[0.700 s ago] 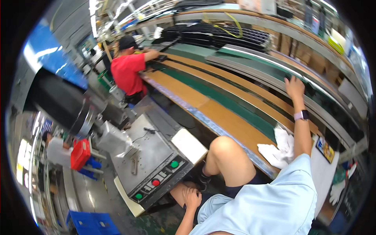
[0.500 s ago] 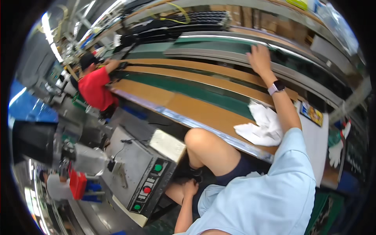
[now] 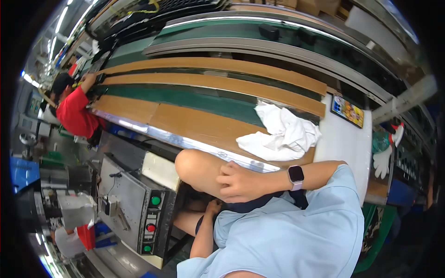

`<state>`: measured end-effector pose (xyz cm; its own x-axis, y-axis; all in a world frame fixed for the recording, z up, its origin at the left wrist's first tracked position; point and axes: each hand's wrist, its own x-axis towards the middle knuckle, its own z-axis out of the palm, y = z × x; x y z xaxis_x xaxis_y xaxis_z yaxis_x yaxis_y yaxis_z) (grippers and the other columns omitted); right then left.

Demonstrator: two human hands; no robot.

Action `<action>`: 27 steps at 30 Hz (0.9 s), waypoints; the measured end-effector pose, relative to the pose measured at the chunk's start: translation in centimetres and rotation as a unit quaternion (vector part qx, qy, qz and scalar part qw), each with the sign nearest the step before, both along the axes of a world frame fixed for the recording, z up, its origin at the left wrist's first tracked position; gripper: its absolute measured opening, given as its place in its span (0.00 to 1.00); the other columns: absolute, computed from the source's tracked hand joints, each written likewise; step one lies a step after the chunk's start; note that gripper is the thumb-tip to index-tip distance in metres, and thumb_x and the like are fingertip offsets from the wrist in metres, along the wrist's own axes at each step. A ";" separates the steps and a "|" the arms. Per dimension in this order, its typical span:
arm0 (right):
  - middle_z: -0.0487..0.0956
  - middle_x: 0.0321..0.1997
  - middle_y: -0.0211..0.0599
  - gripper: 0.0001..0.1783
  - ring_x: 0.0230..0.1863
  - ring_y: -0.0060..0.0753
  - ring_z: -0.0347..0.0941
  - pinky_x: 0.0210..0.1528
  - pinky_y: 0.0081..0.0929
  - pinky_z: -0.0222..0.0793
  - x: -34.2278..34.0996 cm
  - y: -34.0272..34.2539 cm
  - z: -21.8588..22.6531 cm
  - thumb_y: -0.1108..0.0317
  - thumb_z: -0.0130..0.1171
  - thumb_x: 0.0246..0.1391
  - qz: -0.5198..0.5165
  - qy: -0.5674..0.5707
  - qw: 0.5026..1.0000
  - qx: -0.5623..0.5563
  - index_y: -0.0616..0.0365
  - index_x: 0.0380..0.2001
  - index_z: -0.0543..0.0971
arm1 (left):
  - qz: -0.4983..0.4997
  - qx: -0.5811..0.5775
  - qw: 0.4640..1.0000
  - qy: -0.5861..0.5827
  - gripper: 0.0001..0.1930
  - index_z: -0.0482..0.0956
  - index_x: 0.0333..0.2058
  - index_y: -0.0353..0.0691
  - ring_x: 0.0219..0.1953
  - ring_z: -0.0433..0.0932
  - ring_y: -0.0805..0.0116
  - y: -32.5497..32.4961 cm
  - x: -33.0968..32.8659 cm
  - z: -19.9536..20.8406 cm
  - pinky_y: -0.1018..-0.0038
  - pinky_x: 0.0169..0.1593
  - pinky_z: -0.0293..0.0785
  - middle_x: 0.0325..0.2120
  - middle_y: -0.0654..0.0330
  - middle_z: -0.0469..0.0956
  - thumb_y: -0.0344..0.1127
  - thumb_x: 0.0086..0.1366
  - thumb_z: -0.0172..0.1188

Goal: Assembling and inspecting electronic components using a manual press machine on a production line.

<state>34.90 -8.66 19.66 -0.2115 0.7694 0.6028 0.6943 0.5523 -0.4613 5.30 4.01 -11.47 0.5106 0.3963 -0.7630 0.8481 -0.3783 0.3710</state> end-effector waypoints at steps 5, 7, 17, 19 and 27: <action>0.69 0.34 0.29 0.04 0.37 0.37 0.62 0.48 0.30 0.58 2.6 0.1 -1.4 0.71 0.61 0.50 0.054 0.087 0.992 -0.080 0.51 0.28 0.75 | 0.105 0.041 0.992 -0.055 0.14 0.80 0.44 0.40 0.38 0.81 0.51 -1.7 1.7 2.0 0.62 0.43 0.75 0.37 0.53 0.83 0.37 0.60 0.57; 0.70 0.34 0.28 0.05 0.37 0.35 0.62 0.47 0.29 0.58 3.1 -0.1 -1.1 0.73 0.62 0.49 0.077 0.116 0.986 -0.096 0.51 0.29 0.77 | 0.116 0.050 0.990 -0.064 0.14 0.80 0.43 0.40 0.38 0.81 0.51 -2.5 2.0 2.9 0.62 0.43 0.75 0.37 0.53 0.83 0.37 0.60 0.57; 0.69 0.31 0.27 0.11 0.35 0.31 0.60 0.43 0.26 0.60 3.8 -0.4 -0.8 0.75 0.66 0.44 0.070 0.150 0.972 -0.168 0.52 0.34 0.81 | 0.179 0.008 0.952 -0.247 0.10 0.79 0.39 0.36 0.33 0.79 0.53 -3.9 4.1 10.5 0.66 0.39 0.74 0.33 0.53 0.83 0.33 0.60 0.57; 0.69 0.31 0.27 0.11 0.34 0.32 0.59 0.42 0.26 0.59 3.5 -0.8 -0.3 0.74 0.66 0.44 0.075 0.149 0.970 -0.178 0.52 0.34 0.82 | 0.177 -0.026 0.941 -0.288 0.11 0.78 0.41 0.33 0.31 0.78 0.58 -4.1 5.5 17.9 0.69 0.37 0.73 0.33 0.54 0.82 0.31 0.62 0.57; 0.75 0.44 0.35 0.20 0.49 0.41 0.68 0.52 0.33 0.63 1.1 -1.0 1.6 0.67 0.68 0.44 -0.019 0.288 0.954 -0.088 0.50 0.44 0.81 | 0.065 0.125 0.828 -0.543 0.21 0.75 0.51 0.37 0.48 0.74 0.61 -4.1 12.8 37.2 0.67 0.49 0.71 0.48 0.55 0.74 0.32 0.59 0.63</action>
